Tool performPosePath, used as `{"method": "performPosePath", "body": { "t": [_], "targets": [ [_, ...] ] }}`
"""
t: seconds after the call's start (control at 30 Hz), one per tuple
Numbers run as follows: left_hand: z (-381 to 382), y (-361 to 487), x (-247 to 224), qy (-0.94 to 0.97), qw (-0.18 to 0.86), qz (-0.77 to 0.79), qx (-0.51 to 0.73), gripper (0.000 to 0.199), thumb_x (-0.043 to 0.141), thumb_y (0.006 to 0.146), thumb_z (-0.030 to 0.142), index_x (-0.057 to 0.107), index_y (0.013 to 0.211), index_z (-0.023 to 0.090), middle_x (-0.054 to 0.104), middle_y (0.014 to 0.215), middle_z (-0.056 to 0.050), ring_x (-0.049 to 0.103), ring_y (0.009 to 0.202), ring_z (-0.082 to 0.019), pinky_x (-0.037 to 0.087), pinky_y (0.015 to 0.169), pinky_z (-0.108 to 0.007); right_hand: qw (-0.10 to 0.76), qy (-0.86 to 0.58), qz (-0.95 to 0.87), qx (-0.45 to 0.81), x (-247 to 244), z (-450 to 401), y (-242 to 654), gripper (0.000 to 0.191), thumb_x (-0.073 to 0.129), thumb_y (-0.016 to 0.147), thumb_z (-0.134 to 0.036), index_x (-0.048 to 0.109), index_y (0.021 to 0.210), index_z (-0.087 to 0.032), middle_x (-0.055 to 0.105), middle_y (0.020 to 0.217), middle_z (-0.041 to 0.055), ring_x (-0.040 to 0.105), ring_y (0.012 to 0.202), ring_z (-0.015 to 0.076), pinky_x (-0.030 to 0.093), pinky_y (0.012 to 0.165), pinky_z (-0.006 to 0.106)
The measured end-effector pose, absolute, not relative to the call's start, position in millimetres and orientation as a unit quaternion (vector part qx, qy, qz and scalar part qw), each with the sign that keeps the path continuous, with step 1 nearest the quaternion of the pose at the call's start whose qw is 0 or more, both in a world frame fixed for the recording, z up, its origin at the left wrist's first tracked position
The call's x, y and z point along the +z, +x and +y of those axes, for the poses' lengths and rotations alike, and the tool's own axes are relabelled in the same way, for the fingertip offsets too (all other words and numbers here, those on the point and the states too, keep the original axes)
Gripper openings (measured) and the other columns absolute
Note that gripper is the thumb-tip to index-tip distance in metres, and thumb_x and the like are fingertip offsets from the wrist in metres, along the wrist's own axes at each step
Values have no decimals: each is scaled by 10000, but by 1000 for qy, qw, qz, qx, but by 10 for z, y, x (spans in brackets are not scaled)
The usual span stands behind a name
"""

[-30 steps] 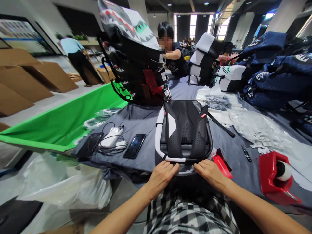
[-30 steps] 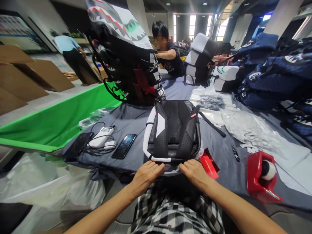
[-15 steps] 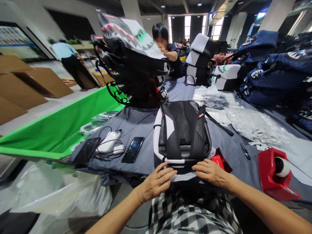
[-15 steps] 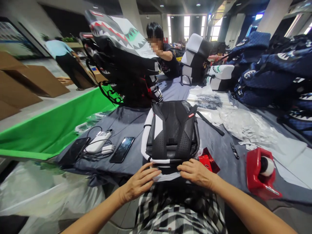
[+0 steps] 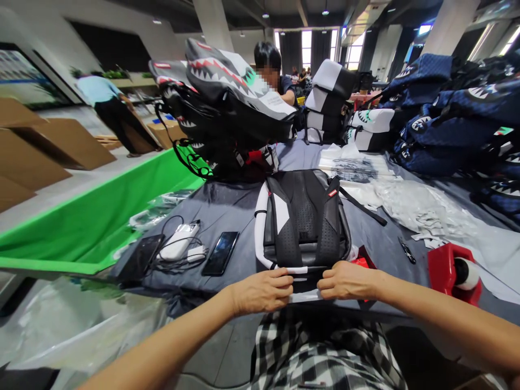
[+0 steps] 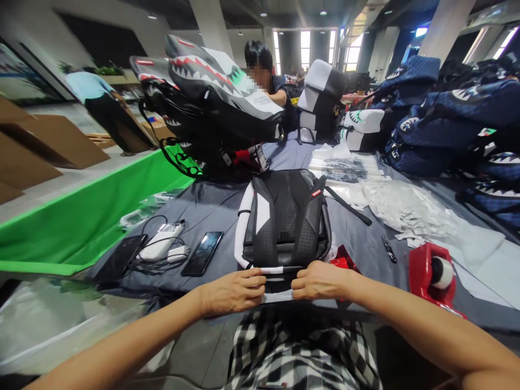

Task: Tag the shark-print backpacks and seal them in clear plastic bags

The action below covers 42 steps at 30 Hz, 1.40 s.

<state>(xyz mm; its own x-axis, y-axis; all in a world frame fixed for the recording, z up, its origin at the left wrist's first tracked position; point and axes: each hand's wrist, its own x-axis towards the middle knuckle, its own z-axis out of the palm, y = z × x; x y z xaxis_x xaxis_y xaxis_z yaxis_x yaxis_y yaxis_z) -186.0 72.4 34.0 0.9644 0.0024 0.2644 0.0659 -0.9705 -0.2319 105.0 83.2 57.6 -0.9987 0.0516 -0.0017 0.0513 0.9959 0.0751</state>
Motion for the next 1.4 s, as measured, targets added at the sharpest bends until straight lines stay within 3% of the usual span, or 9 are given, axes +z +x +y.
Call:
{"method": "performPosePath", "body": {
  "t": [0.17, 0.27, 0.37, 0.5, 0.63, 0.77, 1.07, 1.2, 1.4],
  "targets": [
    [864, -1717, 336, -985, 99, 95, -108, 205, 672, 860, 166, 563, 702, 239, 636, 727, 25, 578, 800, -145, 483, 840, -282, 71, 22, 995, 73, 641, 857, 951, 90, 538, 978, -166, 586, 1029, -222, 554, 782, -45, 430, 537, 105, 217, 441, 300],
    [907, -1649, 382, -981, 122, 111, -105, 220, 630, 868, 149, 553, 681, 236, 565, 594, 10, 522, 672, -171, 468, 783, -318, 113, 31, 989, 93, 648, 850, 922, 87, 553, 949, -149, 610, 940, -215, 550, 755, -37, 414, 493, 103, 153, 414, 312],
    [914, -1640, 412, -975, 148, 107, -126, 184, 600, 851, 98, 577, 734, 237, 555, 593, 1, 484, 637, -181, 455, 765, -322, 105, 28, 989, 103, 647, 847, 934, 144, 588, 907, -113, 594, 786, -190, 548, 784, -14, 450, 550, 112, 152, 413, 318],
    [897, -1698, 425, -977, 91, 147, -124, 195, 670, 844, 147, 556, 714, 237, 614, 748, -12, 552, 804, -173, 460, 809, -308, 81, -2, 992, 94, 664, 875, 946, 93, 640, 892, -120, 602, 842, -188, 573, 815, -18, 507, 646, 122, 190, 430, 304],
    [849, -1763, 402, -980, 98, 122, -126, 159, 641, 867, 164, 560, 743, 221, 515, 660, 1, 475, 638, -155, 409, 612, -293, 121, -5, 988, 97, 665, 911, 920, 86, 607, 919, -130, 604, 953, -208, 608, 782, -33, 509, 578, 118, 169, 426, 313],
    [773, -1824, 291, -976, 156, 91, -124, 68, 574, 868, 126, 609, 857, 183, 490, 623, 5, 447, 574, -158, 398, 586, -315, 133, 4, 984, 116, 605, 885, 977, 101, 525, 952, -123, 583, 955, -205, 593, 685, -32, 489, 514, 118, 153, 441, 325],
    [406, -1793, 143, -968, 197, -68, -141, 111, 514, 916, 136, 593, 839, 141, 563, 671, -19, 514, 578, -161, 446, 643, -345, 5, 169, 969, 180, 50, 524, 1326, 165, 496, 960, -172, 548, 1114, -201, 618, 775, 13, 545, 573, 149, 235, 499, 315],
    [318, -1423, 124, -958, 105, -172, -206, 189, 419, 997, 181, 588, 1045, 112, 650, 804, -67, 610, 703, -173, 481, 642, -310, -69, 291, 941, 159, -271, 275, 1341, 273, 501, 936, -122, 567, 1188, -207, 642, 784, 29, 573, 603, 149, 303, 535, 295],
    [446, -979, 123, -870, -233, -435, 18, 427, 266, 1052, 363, 627, 960, 156, 718, 840, -99, 696, 812, -228, 467, 707, -300, -231, 513, 824, -70, -469, -55, 1316, 212, 471, 971, -206, 619, 1122, -192, 663, 757, 26, 589, 580, 133, 384, 536, 250]
  ]
}}
